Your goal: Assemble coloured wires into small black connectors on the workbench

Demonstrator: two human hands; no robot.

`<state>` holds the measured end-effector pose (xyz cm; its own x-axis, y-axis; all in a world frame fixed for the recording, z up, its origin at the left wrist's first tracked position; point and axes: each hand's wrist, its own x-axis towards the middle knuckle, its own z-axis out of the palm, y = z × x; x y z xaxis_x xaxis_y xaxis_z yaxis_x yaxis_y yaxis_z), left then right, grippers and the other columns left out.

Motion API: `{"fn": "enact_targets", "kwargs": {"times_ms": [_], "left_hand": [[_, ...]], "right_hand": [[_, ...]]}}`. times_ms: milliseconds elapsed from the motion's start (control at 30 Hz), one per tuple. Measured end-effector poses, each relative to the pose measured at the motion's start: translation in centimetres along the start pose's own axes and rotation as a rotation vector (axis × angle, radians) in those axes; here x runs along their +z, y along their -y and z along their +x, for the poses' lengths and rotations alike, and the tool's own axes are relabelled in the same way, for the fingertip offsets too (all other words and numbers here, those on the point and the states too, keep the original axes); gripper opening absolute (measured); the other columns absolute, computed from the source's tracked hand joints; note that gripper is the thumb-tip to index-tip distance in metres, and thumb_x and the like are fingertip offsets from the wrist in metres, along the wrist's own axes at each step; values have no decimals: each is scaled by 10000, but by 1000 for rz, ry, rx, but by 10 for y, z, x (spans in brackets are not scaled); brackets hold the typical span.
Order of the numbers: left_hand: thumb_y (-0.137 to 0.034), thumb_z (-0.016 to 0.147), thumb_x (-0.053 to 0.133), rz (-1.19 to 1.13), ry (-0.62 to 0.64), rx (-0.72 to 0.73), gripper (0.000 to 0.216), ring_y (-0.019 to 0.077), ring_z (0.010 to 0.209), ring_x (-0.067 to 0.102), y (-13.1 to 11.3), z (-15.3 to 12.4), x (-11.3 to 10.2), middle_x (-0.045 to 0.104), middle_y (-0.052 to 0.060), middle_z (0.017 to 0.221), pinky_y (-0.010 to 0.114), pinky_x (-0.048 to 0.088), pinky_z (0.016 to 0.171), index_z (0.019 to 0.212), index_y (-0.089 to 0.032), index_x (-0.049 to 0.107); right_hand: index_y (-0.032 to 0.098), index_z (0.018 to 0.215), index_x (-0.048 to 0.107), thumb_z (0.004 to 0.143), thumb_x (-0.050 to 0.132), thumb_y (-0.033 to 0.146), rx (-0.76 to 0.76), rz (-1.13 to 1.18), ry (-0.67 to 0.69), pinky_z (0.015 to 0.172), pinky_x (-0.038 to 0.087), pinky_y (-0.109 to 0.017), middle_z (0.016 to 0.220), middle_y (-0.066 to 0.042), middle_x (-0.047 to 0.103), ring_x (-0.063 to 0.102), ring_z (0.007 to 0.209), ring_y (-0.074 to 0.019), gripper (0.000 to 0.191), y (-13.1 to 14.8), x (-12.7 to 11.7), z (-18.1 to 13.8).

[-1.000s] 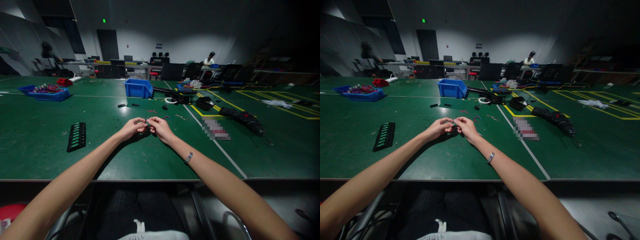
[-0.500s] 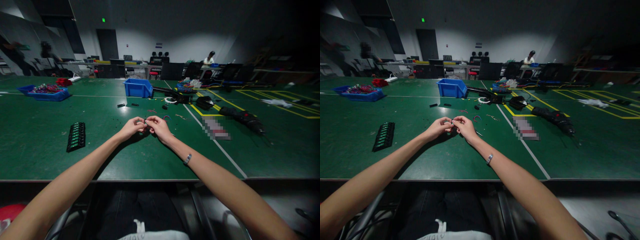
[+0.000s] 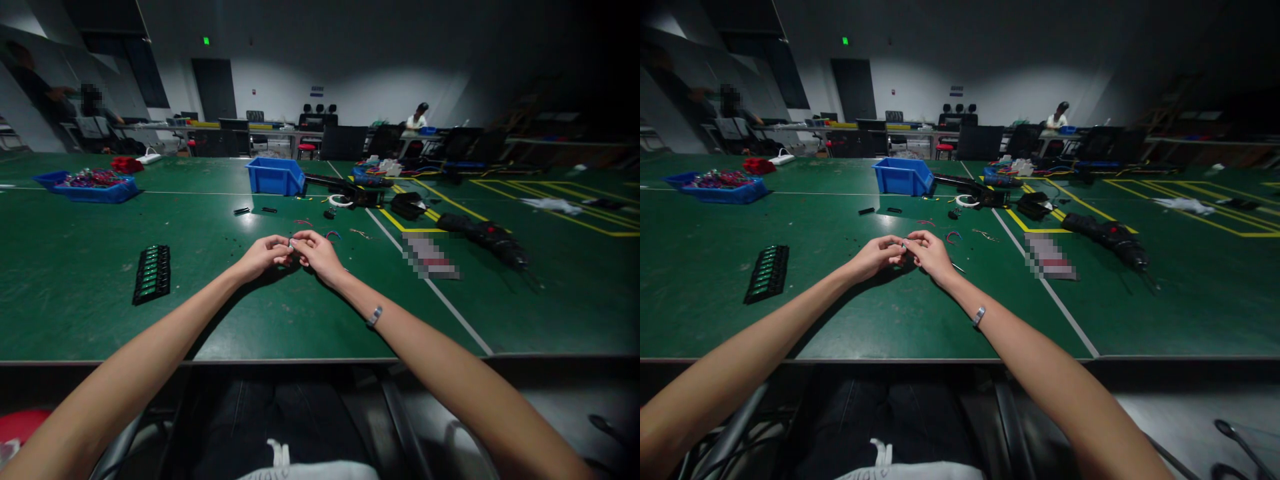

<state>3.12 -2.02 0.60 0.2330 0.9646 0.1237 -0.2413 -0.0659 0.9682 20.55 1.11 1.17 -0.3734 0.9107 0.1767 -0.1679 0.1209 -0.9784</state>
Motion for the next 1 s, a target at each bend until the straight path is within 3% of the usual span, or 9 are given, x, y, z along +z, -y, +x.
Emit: {"fn": "enact_targets", "kwargs": {"times_ms": [1000], "left_hand": [[-286,765,815,-38,63,-4,355,132,777,669,-6,-4,3,697,102,978,272,521,752,1036,-84,705]], "right_hand": [[212,998,659,727,795,506,-15,37,101,432,319,-207,699,34,566,460,512,-76,422,-1,-7,1]]}}
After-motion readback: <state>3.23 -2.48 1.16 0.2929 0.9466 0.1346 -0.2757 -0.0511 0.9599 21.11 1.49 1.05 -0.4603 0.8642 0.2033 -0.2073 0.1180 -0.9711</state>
